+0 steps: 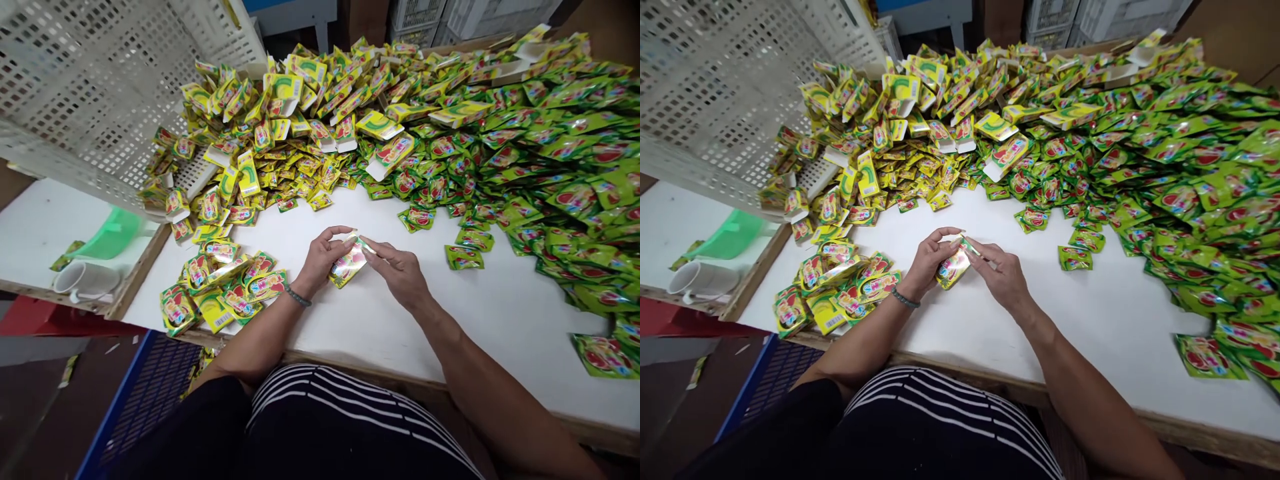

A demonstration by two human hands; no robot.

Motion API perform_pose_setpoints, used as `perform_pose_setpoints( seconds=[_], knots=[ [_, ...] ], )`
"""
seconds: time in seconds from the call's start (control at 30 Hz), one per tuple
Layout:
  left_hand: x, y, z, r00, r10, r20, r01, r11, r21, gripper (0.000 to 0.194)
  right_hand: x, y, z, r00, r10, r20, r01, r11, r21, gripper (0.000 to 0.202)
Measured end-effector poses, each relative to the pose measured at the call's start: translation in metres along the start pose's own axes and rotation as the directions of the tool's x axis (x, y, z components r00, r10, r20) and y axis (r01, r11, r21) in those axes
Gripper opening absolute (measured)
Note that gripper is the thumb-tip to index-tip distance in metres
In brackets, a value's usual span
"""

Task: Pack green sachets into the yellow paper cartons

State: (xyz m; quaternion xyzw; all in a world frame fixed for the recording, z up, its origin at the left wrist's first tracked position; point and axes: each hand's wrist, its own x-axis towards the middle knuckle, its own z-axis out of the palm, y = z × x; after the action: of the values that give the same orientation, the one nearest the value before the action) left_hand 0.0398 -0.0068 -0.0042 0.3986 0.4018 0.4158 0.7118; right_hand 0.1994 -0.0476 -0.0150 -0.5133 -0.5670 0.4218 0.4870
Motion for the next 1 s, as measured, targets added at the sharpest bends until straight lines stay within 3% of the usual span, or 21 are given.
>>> perform_pose_setpoints(
  seconds=[0.2,0.3,0.4,0.47,0.53,0.6,0.7,0.8,0.9,1.0],
  knots=[
    [-0.003,-0.003,0.006,0.997,0.018,-0.077,-0.021,0.999,-0.038,0.06,-0.011,-0.003,0.014,0.984,-0.072,-0.165,0.044,0.985,-0.165,0.043],
    [-0.008,-0.001,0.013,0.993,0.065,-0.097,-0.058,0.995,0.079,0.057,-0.015,0.005,0.014,0.983,0.03,-0.181,-0.042,0.997,-0.064,0.047],
    [-0.022,0.028,0.014,0.991,0.103,-0.087,-0.069,0.94,0.335,0.057,-0.012,0.012,0.016,0.976,0.133,-0.171,-0.113,0.986,0.124,0.056],
    [-0.042,0.062,-0.001,0.983,0.179,-0.044,-0.137,0.868,0.477,0.06,-0.01,0.013,0.019,0.969,0.203,-0.141,-0.176,0.967,0.183,0.06],
    [-0.071,0.1,-0.033,0.965,0.255,-0.066,-0.181,0.824,0.537,0.058,-0.009,0.011,0.024,0.962,0.274,-0.022,-0.27,0.957,0.106,0.068],
    [-0.101,0.133,-0.083,0.934,0.297,-0.198,-0.126,0.794,0.595,0.047,-0.009,0.007,0.031,0.94,0.297,0.169,-0.284,0.954,-0.101,0.083],
    [-0.141,0.155,-0.174,0.881,0.236,-0.411,0.087,0.771,0.631,0.035,-0.008,-0.001,0.054,0.876,0.183,0.446,0.013,0.917,-0.4,0.102],
    [-0.169,0.142,-0.249,0.883,0.083,-0.462,0.253,0.745,0.617,0.044,-0.006,-0.004,0.095,0.8,0.062,0.597,0.334,0.781,-0.528,0.112],
    [-0.19,0.12,-0.285,0.902,0.054,-0.428,0.275,0.694,0.665,0.079,-0.009,-0.002,0.142,0.739,0.087,0.668,0.454,0.668,-0.59,0.128],
    [-0.203,0.11,-0.294,0.957,-0.002,-0.29,0.228,0.623,0.748,0.102,-0.016,0.0,0.181,0.75,0.015,0.661,0.502,0.637,-0.585,0.118]
  ],
)
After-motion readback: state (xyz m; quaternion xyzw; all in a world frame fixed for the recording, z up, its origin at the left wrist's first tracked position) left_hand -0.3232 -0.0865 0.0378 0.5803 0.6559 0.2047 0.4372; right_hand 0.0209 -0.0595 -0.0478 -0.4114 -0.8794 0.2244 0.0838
